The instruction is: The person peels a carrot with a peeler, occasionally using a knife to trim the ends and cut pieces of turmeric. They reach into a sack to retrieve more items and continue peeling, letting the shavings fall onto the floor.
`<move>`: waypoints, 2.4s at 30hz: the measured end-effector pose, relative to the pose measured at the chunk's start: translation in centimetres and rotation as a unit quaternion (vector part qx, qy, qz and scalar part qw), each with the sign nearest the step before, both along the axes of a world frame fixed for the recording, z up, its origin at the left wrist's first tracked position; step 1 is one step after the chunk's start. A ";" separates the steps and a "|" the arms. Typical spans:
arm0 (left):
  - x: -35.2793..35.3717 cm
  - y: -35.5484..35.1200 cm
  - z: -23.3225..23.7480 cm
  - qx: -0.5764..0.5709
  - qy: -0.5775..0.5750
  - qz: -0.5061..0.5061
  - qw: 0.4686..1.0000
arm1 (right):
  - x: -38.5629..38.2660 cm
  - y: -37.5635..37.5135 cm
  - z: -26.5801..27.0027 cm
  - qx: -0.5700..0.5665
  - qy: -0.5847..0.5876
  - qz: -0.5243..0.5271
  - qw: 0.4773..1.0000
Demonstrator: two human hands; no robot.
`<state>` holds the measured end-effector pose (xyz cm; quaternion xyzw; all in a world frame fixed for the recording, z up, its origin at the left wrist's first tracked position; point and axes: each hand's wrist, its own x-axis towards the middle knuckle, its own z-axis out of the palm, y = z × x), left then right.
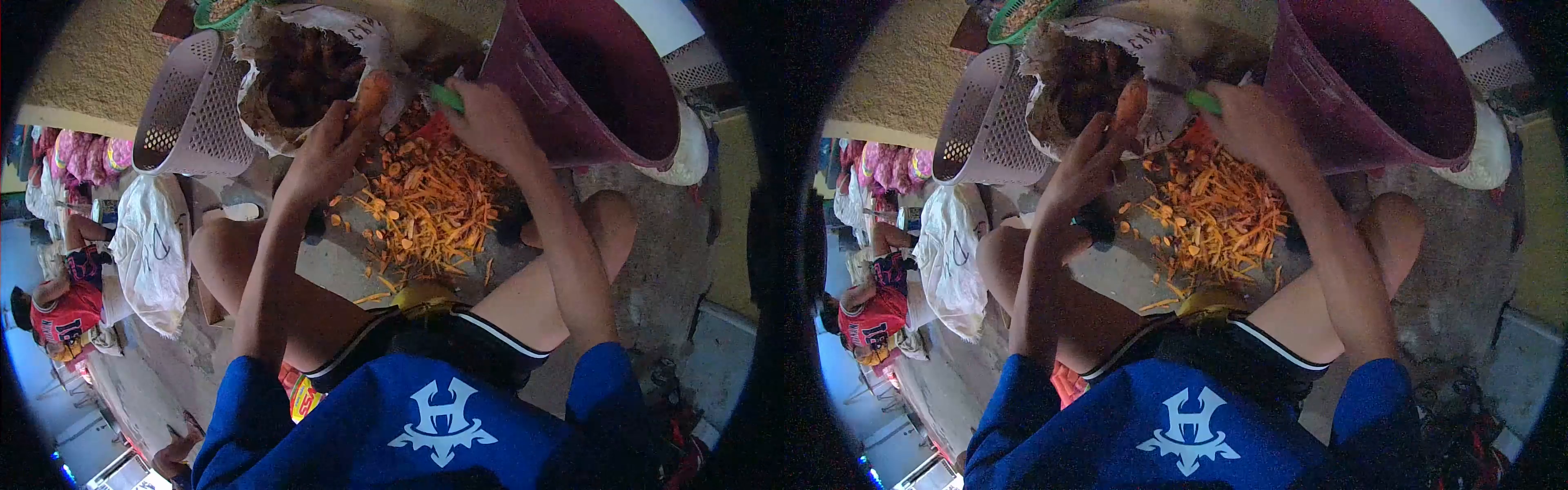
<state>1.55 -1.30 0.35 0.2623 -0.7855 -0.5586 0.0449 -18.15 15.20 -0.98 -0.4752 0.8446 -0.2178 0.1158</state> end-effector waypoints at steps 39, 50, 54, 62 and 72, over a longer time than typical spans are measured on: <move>-1.0 0.0 0.6 0.110 0.228 0.125 0.959 | -0.5 -1.8 -0.1 -0.121 -0.113 0.148 0.975; -1.6 0.8 0.6 0.047 0.232 0.136 0.962 | 0.1 -1.9 0.5 -0.127 -0.117 0.158 0.972; -1.2 0.3 0.2 0.035 0.246 0.093 0.964 | 0.1 -1.8 -0.2 -0.143 -0.089 0.168 0.971; -1.1 0.0 -1.4 0.110 0.260 0.062 0.957 | -3.3 -3.2 -7.4 -0.148 0.044 0.108 0.982; -2.1 0.6 -0.3 0.179 0.205 0.168 0.947 | -2.6 -0.3 -1.3 -0.095 0.018 0.003 0.995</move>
